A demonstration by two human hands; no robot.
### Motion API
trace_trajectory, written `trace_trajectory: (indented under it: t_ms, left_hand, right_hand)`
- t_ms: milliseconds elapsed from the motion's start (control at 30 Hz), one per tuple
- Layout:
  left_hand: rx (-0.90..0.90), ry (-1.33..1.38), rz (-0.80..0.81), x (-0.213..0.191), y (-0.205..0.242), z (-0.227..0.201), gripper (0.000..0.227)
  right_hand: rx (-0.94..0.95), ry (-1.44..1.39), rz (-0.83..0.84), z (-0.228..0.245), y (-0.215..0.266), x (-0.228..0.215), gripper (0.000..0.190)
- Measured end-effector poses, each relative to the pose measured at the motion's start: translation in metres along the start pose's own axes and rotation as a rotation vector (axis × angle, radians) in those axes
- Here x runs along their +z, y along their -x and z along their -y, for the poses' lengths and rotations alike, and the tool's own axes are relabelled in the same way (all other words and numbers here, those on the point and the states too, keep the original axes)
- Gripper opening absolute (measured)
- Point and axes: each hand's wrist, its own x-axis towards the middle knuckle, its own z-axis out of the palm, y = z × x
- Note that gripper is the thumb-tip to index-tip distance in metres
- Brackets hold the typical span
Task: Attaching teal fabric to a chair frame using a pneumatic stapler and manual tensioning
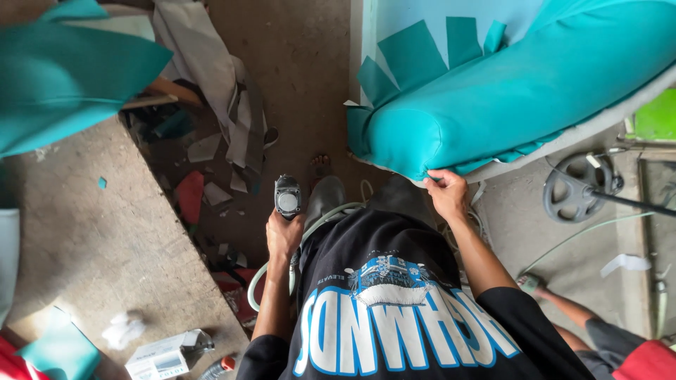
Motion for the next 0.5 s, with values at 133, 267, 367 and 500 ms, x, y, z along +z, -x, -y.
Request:
trace_trajectory:
  t_ms: [133, 267, 367, 500]
  left_hand:
    - [0.038, -0.021, 0.009, -0.001, 0.002, -0.010, 0.041]
    - [0.072, -0.046, 0.017, -0.006, 0.018, -0.035, 0.042]
    - [0.086, -0.081, 0.025, 0.000, 0.010, -0.028, 0.042]
    - [0.095, -0.128, 0.030, -0.002, 0.017, -0.040, 0.042]
  right_hand:
    - [-0.010, 0.046, -0.057, 0.010, 0.023, 0.005, 0.023]
    - [0.022, -0.084, -0.172, 0.014, 0.052, 0.025, 0.033]
    - [0.065, -0.144, -0.146, 0.008, 0.062, 0.039, 0.034]
    - [0.146, -0.270, -0.096, 0.007, 0.057, 0.043, 0.039]
